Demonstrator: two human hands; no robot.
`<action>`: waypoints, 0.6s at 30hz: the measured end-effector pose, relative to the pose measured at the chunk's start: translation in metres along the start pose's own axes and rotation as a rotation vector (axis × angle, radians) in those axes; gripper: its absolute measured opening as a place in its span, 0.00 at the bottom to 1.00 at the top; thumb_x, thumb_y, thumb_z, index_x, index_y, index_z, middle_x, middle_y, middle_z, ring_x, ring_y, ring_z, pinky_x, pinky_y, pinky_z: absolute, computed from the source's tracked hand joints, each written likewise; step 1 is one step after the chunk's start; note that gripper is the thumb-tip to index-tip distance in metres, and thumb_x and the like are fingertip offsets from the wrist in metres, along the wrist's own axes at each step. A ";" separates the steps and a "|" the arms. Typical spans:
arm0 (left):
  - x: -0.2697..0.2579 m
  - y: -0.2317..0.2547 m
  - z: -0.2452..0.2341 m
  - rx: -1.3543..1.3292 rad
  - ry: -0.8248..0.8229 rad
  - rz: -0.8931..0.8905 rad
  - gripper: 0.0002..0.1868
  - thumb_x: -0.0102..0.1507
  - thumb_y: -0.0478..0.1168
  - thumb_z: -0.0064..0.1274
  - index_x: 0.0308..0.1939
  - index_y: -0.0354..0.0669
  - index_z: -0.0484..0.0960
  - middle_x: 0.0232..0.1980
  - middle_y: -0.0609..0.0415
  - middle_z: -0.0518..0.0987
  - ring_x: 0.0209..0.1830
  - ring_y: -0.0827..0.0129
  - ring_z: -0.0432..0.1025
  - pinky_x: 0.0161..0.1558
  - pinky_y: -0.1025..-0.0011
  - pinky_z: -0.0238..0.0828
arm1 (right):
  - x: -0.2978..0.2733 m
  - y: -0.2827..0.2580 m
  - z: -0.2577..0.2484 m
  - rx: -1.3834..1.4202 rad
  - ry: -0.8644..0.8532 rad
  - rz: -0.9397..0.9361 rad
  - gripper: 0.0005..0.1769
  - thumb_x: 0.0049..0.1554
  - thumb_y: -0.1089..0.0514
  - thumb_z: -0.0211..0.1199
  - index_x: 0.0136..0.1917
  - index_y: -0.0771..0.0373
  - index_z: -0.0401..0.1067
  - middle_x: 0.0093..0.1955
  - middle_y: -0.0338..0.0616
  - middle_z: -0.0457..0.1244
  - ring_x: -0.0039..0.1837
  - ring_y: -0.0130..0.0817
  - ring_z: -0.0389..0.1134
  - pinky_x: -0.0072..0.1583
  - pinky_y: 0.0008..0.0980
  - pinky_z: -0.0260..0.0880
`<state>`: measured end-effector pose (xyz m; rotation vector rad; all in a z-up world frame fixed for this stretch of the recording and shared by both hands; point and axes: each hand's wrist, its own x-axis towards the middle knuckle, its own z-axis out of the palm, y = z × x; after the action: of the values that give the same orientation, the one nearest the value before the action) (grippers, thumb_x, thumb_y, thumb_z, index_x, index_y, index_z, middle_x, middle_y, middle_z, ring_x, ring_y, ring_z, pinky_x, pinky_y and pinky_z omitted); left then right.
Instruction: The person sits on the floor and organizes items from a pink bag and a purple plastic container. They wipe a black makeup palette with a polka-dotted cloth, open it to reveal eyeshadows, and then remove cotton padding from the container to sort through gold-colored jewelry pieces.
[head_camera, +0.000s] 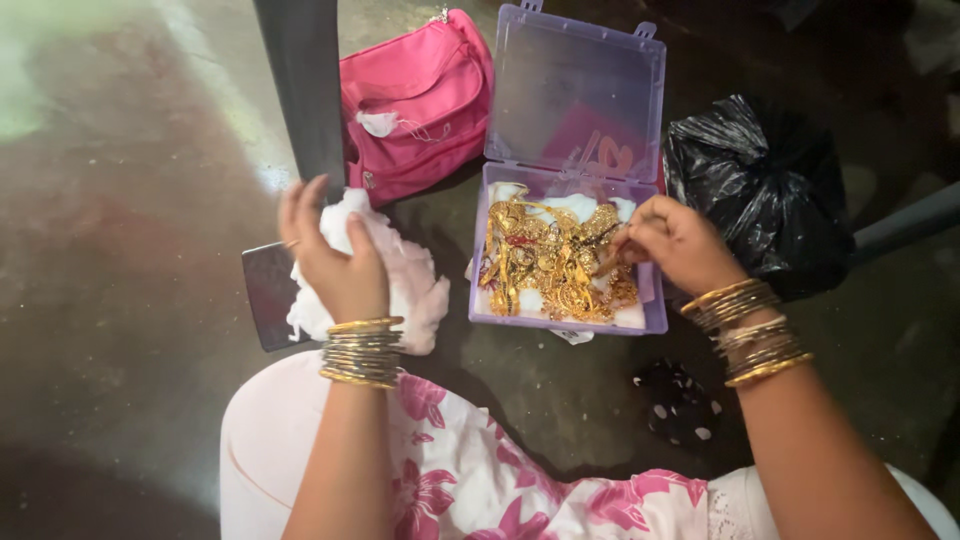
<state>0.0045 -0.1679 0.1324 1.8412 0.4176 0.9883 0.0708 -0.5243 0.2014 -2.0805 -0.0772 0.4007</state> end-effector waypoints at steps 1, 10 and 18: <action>-0.002 0.012 0.002 -0.101 -0.049 -0.018 0.19 0.65 0.28 0.52 0.61 0.38 0.78 0.71 0.43 0.70 0.65 0.58 0.72 0.61 0.61 0.69 | 0.000 -0.002 -0.001 0.247 -0.072 0.037 0.05 0.65 0.58 0.51 0.49 0.62 0.64 0.52 0.50 0.71 0.53 0.37 0.75 0.58 0.40 0.77; -0.028 0.061 0.020 -0.394 -0.417 -0.071 0.10 0.68 0.29 0.49 0.50 0.38 0.82 0.47 0.54 0.85 0.44 0.72 0.80 0.47 0.74 0.77 | -0.025 -0.037 0.003 0.486 0.067 0.103 0.05 0.69 0.55 0.38 0.56 0.54 0.54 0.50 0.58 0.68 0.49 0.47 0.74 0.53 0.48 0.77; -0.046 0.103 0.015 -0.431 -0.676 0.217 0.17 0.65 0.34 0.56 0.58 0.40 0.79 0.54 0.44 0.83 0.52 0.59 0.80 0.53 0.66 0.76 | -0.042 -0.070 0.021 0.600 0.083 0.097 0.07 0.68 0.58 0.41 0.57 0.60 0.57 0.52 0.58 0.68 0.50 0.47 0.75 0.51 0.50 0.79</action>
<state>-0.0260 -0.2552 0.1983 1.7096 -0.3845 0.4838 0.0315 -0.4795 0.2611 -1.5081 0.1760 0.3436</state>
